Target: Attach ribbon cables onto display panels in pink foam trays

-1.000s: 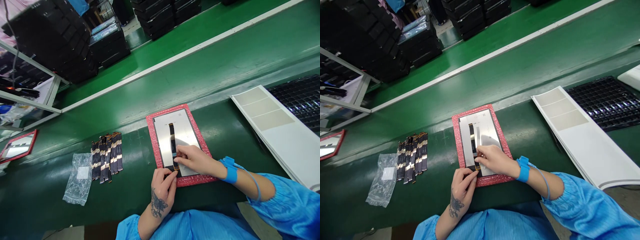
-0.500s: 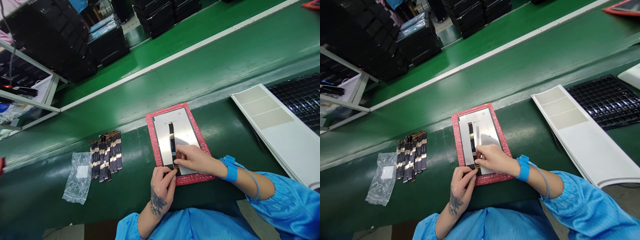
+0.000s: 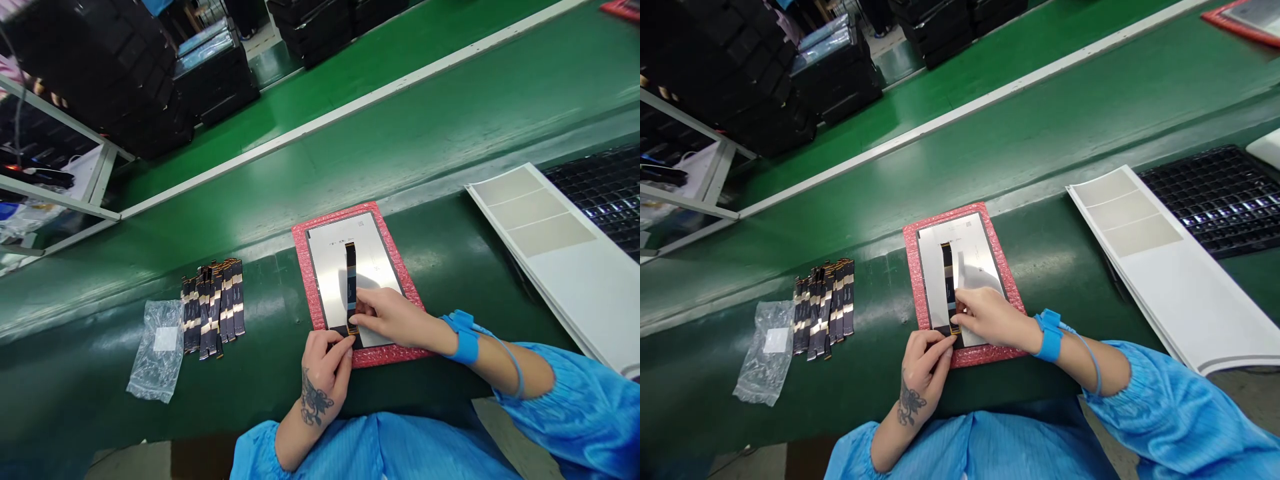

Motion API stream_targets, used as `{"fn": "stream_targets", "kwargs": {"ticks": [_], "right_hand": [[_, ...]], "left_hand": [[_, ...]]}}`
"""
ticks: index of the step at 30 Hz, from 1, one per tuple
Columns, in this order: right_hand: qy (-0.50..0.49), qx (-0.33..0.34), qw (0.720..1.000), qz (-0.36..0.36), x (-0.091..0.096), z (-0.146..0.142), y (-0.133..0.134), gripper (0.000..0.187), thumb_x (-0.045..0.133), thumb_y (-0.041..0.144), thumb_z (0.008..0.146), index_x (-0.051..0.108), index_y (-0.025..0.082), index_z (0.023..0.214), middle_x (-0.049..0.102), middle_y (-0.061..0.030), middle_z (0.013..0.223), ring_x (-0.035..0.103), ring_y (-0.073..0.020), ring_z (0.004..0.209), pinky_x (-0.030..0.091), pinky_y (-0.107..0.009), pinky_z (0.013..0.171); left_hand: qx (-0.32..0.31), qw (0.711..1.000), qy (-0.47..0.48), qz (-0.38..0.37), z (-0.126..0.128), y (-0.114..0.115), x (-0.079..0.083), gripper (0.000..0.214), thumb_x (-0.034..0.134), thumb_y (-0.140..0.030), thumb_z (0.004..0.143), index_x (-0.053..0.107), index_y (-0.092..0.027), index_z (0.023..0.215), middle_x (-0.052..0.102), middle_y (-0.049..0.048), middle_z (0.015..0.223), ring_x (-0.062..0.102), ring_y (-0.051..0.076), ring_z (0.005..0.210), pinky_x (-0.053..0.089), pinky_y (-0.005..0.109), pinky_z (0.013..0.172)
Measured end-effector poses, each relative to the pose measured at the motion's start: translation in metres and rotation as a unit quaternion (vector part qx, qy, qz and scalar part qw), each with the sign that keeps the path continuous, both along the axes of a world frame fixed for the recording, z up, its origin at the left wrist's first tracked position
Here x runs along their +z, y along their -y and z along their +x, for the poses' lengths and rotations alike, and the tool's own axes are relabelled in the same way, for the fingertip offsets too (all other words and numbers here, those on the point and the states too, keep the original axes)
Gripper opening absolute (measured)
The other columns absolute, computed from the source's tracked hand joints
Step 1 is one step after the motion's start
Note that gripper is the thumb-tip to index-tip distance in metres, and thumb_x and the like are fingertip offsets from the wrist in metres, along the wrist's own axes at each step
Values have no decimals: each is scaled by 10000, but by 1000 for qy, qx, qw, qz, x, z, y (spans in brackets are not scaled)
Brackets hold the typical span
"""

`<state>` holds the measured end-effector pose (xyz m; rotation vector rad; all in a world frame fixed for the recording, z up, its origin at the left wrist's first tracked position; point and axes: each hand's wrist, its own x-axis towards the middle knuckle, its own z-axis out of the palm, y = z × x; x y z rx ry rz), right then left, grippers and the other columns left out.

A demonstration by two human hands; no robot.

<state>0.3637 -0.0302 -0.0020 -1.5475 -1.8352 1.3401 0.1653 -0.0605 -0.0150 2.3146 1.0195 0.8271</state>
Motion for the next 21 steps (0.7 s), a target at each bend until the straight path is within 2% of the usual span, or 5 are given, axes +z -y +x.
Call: {"fn": "stream_targets", "kwargs": {"ticks": [21], "right_hand": [[2,0,1000,-8,0,0,1,152,601,118,848,487,169,761,584,7,675,525,-137,569,333,-226,533]], "left_hand": [[6,1000,-6,-5,0,0,0,242,523,-60,862,671,-167,1021,616,57,851,552,154,803,499,265,696]]}}
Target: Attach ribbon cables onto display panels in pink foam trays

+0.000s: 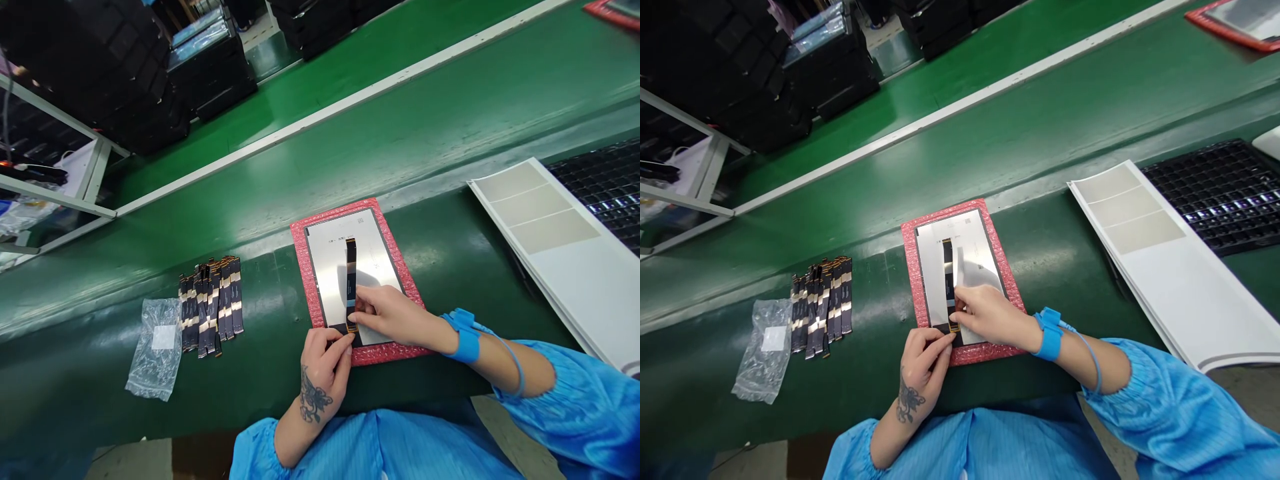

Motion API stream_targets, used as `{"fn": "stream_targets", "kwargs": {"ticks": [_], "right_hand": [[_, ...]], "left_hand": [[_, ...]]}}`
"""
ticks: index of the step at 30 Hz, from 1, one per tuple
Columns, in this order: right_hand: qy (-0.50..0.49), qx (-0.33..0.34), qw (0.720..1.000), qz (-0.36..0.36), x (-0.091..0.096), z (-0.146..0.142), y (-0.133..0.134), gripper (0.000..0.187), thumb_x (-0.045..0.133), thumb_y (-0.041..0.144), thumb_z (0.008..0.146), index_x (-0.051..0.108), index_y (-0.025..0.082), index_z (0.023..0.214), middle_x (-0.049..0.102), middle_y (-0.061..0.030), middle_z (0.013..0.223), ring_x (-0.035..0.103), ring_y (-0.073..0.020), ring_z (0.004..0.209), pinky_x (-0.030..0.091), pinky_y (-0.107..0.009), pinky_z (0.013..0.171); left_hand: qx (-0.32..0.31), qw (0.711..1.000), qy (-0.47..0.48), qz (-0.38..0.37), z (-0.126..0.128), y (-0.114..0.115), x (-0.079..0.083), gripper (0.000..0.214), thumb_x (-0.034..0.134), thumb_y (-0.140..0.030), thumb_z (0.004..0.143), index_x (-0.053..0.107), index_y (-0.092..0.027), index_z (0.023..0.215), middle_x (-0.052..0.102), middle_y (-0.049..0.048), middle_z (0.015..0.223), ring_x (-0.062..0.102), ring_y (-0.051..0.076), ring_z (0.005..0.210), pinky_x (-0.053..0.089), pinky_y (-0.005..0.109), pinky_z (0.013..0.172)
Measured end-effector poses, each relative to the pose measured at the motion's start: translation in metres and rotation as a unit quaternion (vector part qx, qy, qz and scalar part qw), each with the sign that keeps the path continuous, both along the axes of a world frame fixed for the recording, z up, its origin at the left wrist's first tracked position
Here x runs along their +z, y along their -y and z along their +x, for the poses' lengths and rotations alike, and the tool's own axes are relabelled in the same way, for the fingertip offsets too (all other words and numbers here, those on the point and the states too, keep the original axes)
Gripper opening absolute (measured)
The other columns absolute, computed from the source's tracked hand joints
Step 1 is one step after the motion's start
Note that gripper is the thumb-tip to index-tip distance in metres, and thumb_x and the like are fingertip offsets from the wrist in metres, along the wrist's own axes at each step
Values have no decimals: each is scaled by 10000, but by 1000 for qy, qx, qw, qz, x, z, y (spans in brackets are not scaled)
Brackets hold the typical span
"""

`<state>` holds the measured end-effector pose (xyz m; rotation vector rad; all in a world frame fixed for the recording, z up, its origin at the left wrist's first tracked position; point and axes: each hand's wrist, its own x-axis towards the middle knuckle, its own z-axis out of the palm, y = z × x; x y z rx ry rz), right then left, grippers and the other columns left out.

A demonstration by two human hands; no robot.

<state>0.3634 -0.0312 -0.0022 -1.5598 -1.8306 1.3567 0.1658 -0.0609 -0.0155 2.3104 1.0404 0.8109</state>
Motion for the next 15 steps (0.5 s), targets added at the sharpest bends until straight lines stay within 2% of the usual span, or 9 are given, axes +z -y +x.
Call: {"fn": "stream_targets", "kwargs": {"ticks": [15], "right_hand": [[10,13,1000,-16,4,0,-2,127,606,101,847,520,159,773,612,-4,711,552,-148,605,332,-225,552]], "left_hand": [[-6,1000,3,1,1,0,1,229,533,-60,862,662,-163,1021,616,51,860,547,149,808,494,257,703]]}}
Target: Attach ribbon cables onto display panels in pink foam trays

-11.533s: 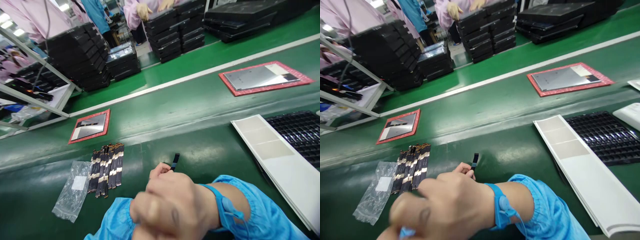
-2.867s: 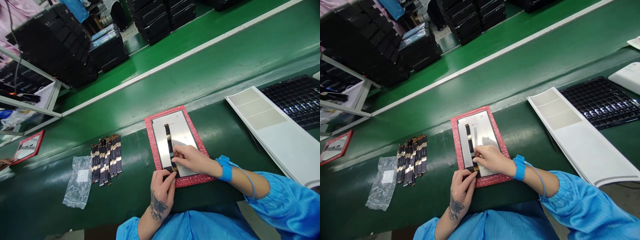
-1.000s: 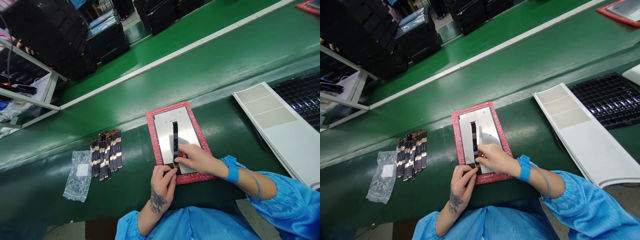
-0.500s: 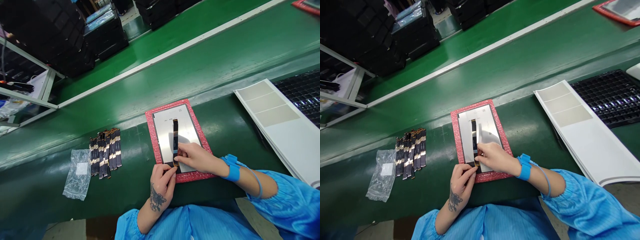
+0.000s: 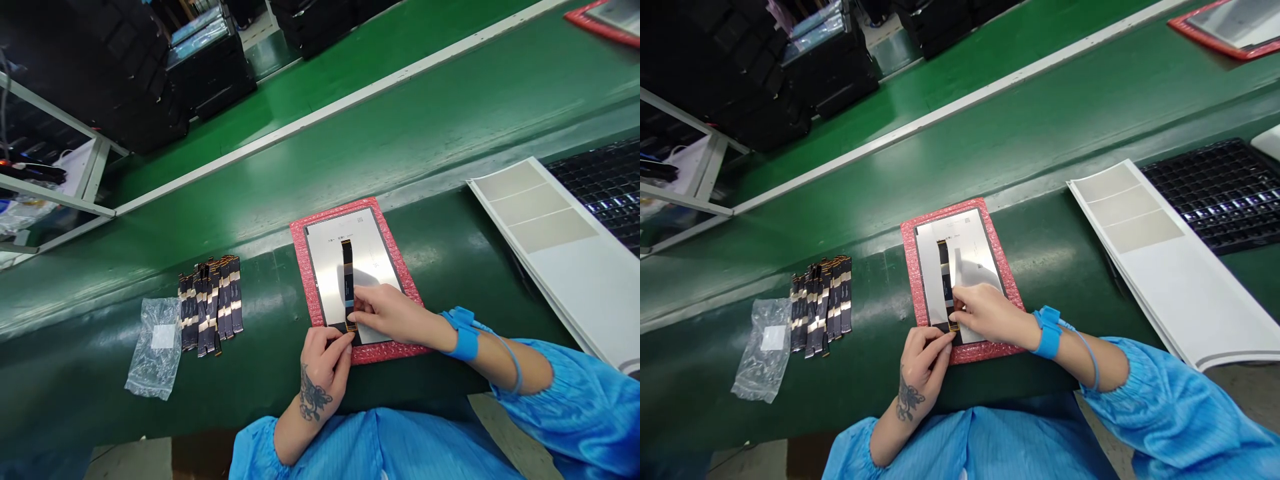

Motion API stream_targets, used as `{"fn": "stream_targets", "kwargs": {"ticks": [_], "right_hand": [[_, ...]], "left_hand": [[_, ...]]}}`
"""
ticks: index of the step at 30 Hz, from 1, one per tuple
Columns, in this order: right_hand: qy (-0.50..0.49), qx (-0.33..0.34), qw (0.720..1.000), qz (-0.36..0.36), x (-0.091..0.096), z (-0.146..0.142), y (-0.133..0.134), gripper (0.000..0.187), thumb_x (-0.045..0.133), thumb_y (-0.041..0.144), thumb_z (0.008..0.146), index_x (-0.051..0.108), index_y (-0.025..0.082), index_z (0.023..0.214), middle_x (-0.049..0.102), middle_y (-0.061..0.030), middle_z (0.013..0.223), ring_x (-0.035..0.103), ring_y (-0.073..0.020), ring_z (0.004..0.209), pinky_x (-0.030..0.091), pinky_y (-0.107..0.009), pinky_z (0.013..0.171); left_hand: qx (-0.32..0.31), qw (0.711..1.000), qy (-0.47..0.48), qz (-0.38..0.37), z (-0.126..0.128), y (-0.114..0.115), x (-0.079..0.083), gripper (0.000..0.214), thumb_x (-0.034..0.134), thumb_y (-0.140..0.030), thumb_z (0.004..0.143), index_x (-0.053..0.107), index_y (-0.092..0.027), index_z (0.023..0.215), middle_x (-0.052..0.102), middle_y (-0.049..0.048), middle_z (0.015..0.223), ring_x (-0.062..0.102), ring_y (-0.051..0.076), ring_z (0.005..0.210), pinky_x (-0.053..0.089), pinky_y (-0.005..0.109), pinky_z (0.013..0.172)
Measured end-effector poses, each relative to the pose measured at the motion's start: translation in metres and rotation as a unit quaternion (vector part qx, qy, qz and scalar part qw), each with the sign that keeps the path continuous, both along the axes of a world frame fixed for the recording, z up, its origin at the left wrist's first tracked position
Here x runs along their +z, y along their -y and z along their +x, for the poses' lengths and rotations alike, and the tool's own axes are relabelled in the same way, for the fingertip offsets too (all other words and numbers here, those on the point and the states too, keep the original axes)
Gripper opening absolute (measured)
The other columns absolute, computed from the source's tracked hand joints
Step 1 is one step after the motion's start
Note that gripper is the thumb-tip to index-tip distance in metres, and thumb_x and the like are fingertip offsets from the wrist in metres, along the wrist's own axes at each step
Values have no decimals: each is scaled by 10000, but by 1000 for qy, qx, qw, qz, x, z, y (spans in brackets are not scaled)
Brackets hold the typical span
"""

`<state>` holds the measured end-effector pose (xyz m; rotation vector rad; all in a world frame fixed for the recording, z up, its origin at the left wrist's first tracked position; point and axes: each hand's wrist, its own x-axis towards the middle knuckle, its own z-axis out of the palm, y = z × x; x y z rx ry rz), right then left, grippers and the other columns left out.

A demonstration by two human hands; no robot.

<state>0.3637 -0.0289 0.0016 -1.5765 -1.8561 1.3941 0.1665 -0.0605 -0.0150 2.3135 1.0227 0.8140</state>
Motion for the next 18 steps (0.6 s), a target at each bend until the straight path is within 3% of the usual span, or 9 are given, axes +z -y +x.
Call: {"fn": "stream_targets", "kwargs": {"ticks": [5,11,18], "right_hand": [[-10,13,1000,-5,1,0,0,87,609,104,844,548,153,808,630,-14,744,563,-151,628,345,-223,555],[-14,12,1000,-4,0,1,1,71,604,91,844,563,147,831,623,-10,738,560,-147,626,357,-220,560],[-17,19,1000,-5,-2,0,0,58,605,99,850,571,145,857,618,-6,740,550,-144,618,354,-220,557]], "left_hand": [[0,1000,-9,14,0,2,-1,244,526,-59,862,656,-161,1042,612,52,862,544,150,813,496,258,705],[6,985,-119,122,-4,11,-6,312,490,-119,891,634,-164,1165,613,82,944,547,184,879,490,311,789],[21,968,-174,177,-8,16,-10,294,459,-210,934,647,-156,1153,583,95,1014,510,209,929,423,336,834]]}}
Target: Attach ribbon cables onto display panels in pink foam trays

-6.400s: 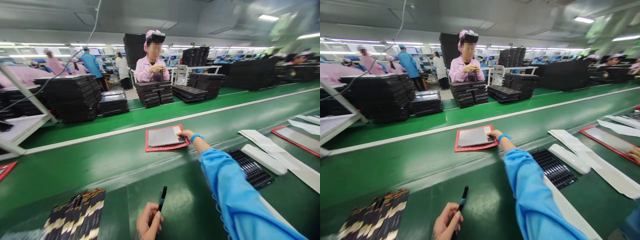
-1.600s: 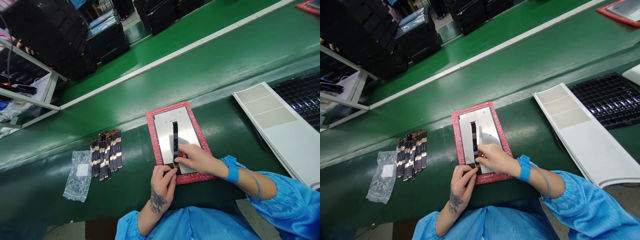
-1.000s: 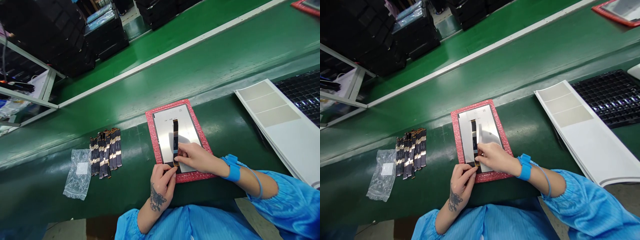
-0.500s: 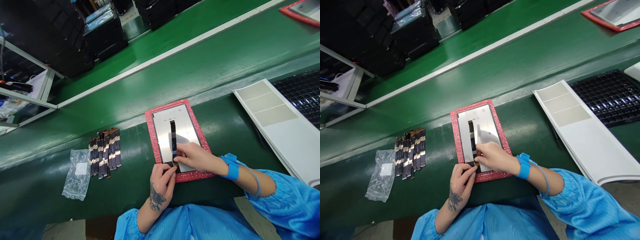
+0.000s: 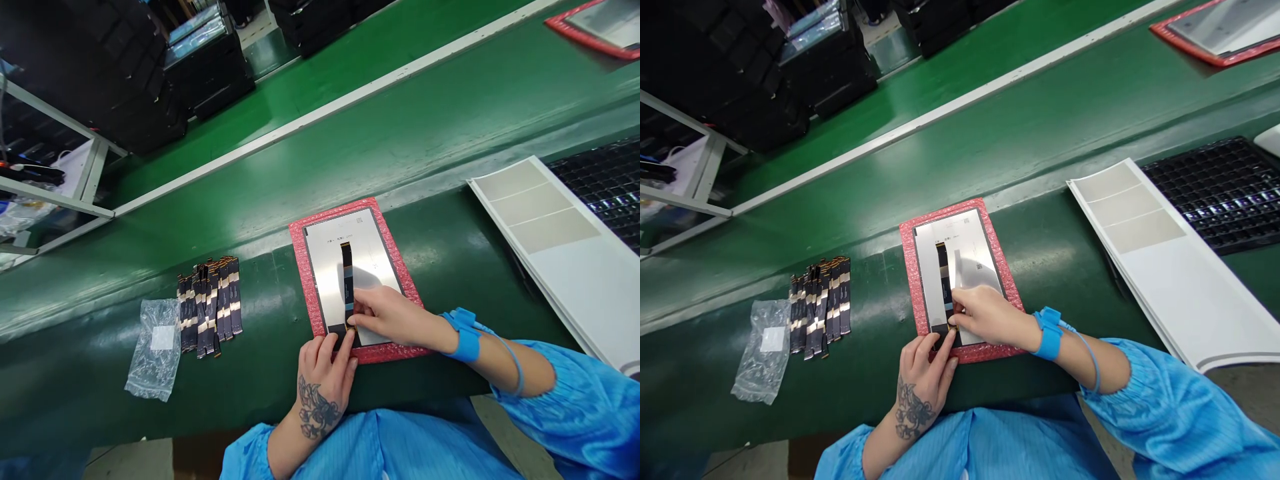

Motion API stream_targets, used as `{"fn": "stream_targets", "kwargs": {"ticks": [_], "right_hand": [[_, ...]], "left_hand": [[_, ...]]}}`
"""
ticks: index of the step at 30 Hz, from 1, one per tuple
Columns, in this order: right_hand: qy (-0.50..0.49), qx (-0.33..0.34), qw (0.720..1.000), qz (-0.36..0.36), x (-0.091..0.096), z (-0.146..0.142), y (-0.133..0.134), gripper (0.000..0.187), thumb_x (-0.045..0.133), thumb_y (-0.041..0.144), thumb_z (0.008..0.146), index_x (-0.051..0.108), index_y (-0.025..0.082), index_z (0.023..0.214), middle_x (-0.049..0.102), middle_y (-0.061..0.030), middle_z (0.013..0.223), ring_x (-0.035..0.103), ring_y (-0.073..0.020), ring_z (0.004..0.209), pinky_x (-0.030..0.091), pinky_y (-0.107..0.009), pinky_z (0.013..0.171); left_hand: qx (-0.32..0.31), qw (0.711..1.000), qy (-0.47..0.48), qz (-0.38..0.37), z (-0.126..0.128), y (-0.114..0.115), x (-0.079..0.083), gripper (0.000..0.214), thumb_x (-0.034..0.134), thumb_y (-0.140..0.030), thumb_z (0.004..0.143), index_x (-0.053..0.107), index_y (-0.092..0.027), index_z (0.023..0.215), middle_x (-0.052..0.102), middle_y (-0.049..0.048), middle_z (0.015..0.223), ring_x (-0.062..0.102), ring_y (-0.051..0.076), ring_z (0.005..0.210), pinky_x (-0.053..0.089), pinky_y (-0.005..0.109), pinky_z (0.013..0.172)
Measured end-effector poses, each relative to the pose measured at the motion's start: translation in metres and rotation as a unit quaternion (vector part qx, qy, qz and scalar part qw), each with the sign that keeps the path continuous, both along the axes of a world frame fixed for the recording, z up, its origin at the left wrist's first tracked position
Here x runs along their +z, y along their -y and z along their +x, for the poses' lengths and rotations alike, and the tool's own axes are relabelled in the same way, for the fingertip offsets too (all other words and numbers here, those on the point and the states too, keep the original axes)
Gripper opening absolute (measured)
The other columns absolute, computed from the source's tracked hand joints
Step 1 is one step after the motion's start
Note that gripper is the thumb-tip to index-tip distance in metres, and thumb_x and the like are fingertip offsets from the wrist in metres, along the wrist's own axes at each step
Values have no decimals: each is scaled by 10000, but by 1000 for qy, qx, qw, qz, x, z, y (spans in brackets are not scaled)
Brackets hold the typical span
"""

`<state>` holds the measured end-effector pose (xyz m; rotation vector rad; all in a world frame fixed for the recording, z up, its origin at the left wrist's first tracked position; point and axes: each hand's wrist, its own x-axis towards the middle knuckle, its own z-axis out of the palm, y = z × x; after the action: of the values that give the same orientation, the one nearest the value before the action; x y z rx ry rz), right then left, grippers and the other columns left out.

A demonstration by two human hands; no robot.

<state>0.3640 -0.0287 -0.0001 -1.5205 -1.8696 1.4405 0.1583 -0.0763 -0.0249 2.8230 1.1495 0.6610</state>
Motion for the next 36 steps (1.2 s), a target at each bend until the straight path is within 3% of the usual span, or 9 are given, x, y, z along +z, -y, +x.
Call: {"fn": "stream_targets", "kwargs": {"ticks": [6,10,16,21,27,29,30,34,36], "right_hand": [[19,4,1000,15,1,0,2,68,600,113,861,557,151,826,618,-14,752,557,-156,638,355,-230,563],[98,-7,992,81,-1,-6,9,65,601,119,854,563,159,889,625,-33,828,590,-187,717,370,-248,588],[280,-235,899,241,-19,28,-6,472,533,362,914,412,130,1306,543,-140,1084,586,-246,771,413,-304,572],[168,-392,865,265,-29,75,-26,401,475,412,892,479,128,1175,513,-86,914,538,-205,683,474,-356,673],[112,-345,865,348,-29,49,-20,305,446,382,932,497,146,1118,512,-150,1057,524,-277,970,496,-419,806],[122,-293,867,384,-33,35,-15,308,438,380,948,488,152,1149,500,-169,1147,474,-305,1092,447,-484,921],[127,-267,871,393,-36,30,-13,320,438,387,953,482,157,1171,489,-172,1191,450,-315,1141,414,-512,964],[137,-209,888,385,-51,24,-11,397,447,455,961,464,174,1241,447,-162,1312,384,-326,1253,375,-540,1017],[139,-209,886,390,-55,27,-11,408,446,485,961,486,174,1222,470,-153,1296,410,-318,1234,396,-527,1004]], "left_hand": [[10,1000,-4,-14,4,0,2,332,458,-193,912,612,-150,1202,560,108,1023,508,222,948,431,358,834],[12,1000,12,-24,7,-1,2,335,444,-170,903,607,-143,1194,549,108,1005,509,216,911,447,353,789],[5,999,29,-14,10,-3,1,317,452,-147,892,613,-129,1165,540,103,983,506,222,924,442,367,799],[9,998,51,-19,12,-4,0,310,448,-151,893,621,-139,1150,542,103,969,514,224,927,455,386,837],[68,985,116,-106,1,5,-9,424,488,-194,888,548,-251,1304,472,117,1328,441,291,1238,435,475,995],[143,943,221,-205,-8,7,-12,481,500,-247,889,485,-288,1369,372,96,1459,350,315,1349,375,510,1068],[172,900,291,-274,-13,7,-13,503,516,-282,882,467,-300,1383,357,87,1479,342,318,1363,368,506,1079],[206,628,517,-544,-28,-4,-5,558,659,-359,781,538,-296,1321,432,98,1446,516,313,1231,489,418,964],[227,530,531,-621,-26,-15,4,570,723,-336,720,585,-273,1270,478,113,1403,619,273,1062,536,361,840]]}}
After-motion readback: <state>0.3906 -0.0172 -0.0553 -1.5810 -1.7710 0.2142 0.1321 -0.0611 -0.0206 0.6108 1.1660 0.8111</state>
